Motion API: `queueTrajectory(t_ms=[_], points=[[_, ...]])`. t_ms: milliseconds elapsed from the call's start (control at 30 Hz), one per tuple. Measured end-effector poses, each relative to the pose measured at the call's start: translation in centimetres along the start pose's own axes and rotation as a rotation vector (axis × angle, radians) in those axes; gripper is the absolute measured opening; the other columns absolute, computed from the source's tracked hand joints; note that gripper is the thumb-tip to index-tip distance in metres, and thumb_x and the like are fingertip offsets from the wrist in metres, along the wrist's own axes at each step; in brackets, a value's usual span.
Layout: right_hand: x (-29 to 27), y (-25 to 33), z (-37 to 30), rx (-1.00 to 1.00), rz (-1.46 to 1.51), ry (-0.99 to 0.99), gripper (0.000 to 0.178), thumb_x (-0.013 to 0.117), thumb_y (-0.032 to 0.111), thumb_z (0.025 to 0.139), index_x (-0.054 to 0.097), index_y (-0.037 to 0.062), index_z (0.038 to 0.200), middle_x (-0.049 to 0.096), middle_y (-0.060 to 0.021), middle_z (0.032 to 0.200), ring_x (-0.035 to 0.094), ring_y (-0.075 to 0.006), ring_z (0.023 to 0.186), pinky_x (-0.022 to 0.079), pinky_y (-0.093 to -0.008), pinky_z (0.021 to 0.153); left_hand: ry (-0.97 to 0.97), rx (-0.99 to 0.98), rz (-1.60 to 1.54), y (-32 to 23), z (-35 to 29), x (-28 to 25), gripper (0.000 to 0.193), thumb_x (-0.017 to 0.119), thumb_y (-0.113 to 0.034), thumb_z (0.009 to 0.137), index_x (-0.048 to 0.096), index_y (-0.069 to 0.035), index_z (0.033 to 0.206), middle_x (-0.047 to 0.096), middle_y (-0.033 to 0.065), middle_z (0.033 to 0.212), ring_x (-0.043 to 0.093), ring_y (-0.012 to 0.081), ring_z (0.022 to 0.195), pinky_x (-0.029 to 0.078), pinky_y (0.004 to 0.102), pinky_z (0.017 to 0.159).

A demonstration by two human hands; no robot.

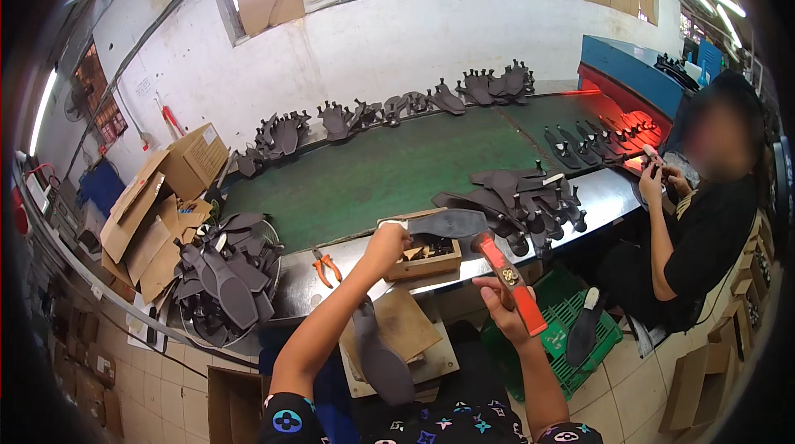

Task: Assemble shoe components by hammering and fitting pieces together.

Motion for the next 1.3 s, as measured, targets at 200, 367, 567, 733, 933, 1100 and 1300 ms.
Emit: queueTrajectory(t_ms=[200, 367, 567, 733, 933, 1100, 1300], points=[[2.7, 2.8, 1.4, 0.033, 0.179, 0.041, 0.019, 0.068, 0.008, 0.093, 0.071, -0.0006, 0.109, 0.072, -0.0068, 0.081, 0.067, -0.0104, 0.08, 0.053, -0.0253, 0.072, 0.049, -0.164, -1.232, -6.7, -11.1, -8.7, 0.025, 0.061, -0.019, 0.098, 0.069, 0.005, 0.102, 0.073, 0.0116, 0.092, 0.07, 0.0151, 0.074, 0.053, 0.0247, 0.053], [6.9, 5.9, 0.3, 0.215, 0.502, 0.235, 0.029, 0.074, 0.014, 0.089, 0.065, -0.0001, 0.113, 0.071, -0.0168, 0.111, 0.05, -0.003, 0.051, 0.04, -0.0177, 0.044, -0.038, -0.294, -1.706, -10.8, -20.6, -12.5, 0.025, 0.055, -0.015, 0.101, 0.066, 0.008, 0.105, 0.069, 0.0116, 0.083, 0.065, 0.0153, 0.068, 0.051, 0.0244, 0.052], [9.7, 8.2, -0.9, 0.197, 0.441, 0.486, 0.034, 0.077, 0.014, 0.086, 0.064, -0.0034, 0.112, 0.07, -0.0194, 0.111, 0.05, -0.0031, 0.052, 0.038, -0.0162, 0.043, -0.142, -0.258, -2.083, -11.6, -24.8, -12.5, 0.025, 0.048, -0.015, 0.104, 0.06, 0.008, 0.104, 0.06, 0.0108, 0.078, 0.06, 0.0178, 0.068, 0.049, 0.0266, 0.049], [10.8, 9.0, -1.2, 0.104, 0.383, 0.566, 0.034, 0.079, 0.011, 0.083, 0.065, -0.0016, 0.112, 0.069, -0.0175, 0.107, 0.059, -0.0087, 0.07, 0.045, -0.0204, 0.054, -0.137, -0.303, -2.224, -10.8, -25.9, -11.6, 0.026, 0.046, -0.015, 0.105, 0.059, 0.007, 0.101, 0.059, 0.0101, 0.076, 0.06, 0.0177, 0.067, 0.049, 0.0266, 0.05], [11.5, 8.8, -0.7, 0.032, 0.285, 0.531, 0.025, 0.073, -0.004, 0.083, 0.068, -0.0004, 0.107, 0.068, -0.0176, 0.105, 0.067, -0.0182, 0.087, 0.053, -0.0243, 0.066, -0.151, -0.388, -1.917, -9.8, -26.1, -10.6, 0.023, 0.05, -0.014, 0.104, 0.061, 0.006, 0.1, 0.061, 0.0079, 0.078, 0.06, 0.0128, 0.065, 0.048, 0.0242, 0.051], [12.1, 5.8, 0.4, 0.128, 0.235, 0.54, 0.024, 0.072, -0.001, 0.081, 0.07, -0.0026, 0.105, 0.074, -0.0124, 0.098, 0.073, -0.0205, 0.086, 0.057, -0.0301, 0.079, -0.166, -0.404, -1.35, -7.3, -25.0, -9.4, 0.012, 0.062, -0.008, 0.097, 0.068, 0.002, 0.097, 0.066, 0.007, 0.079, 0.061, 0.01, 0.063, 0.047, 0.0241, 0.054], [12.2, 3.1, 0.3, 0.374, 0.108, 0.6, 0.033, 0.082, 0.013, 0.079, 0.071, -0.0008, 0.108, 0.068, -0.0029, 0.078, 0.055, -0.0065, 0.06, 0.043, -0.024, 0.054, -0.493, -0.156, -0.659, -7.2, -24.2, -10.3, 0.018, 0.07, 0.002, 0.084, 0.068, 0.003, 0.102, 0.067, 0.0127, 0.085, 0.065, 0.0251, 0.073, 0.052, 0.0323, 0.062]])
Point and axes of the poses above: each hand's wrist, its own z-axis towards the middle knuckle, its own x-axis out of the palm, y = z × x, the point moved 3 cm from there along z, towards the middle knuckle
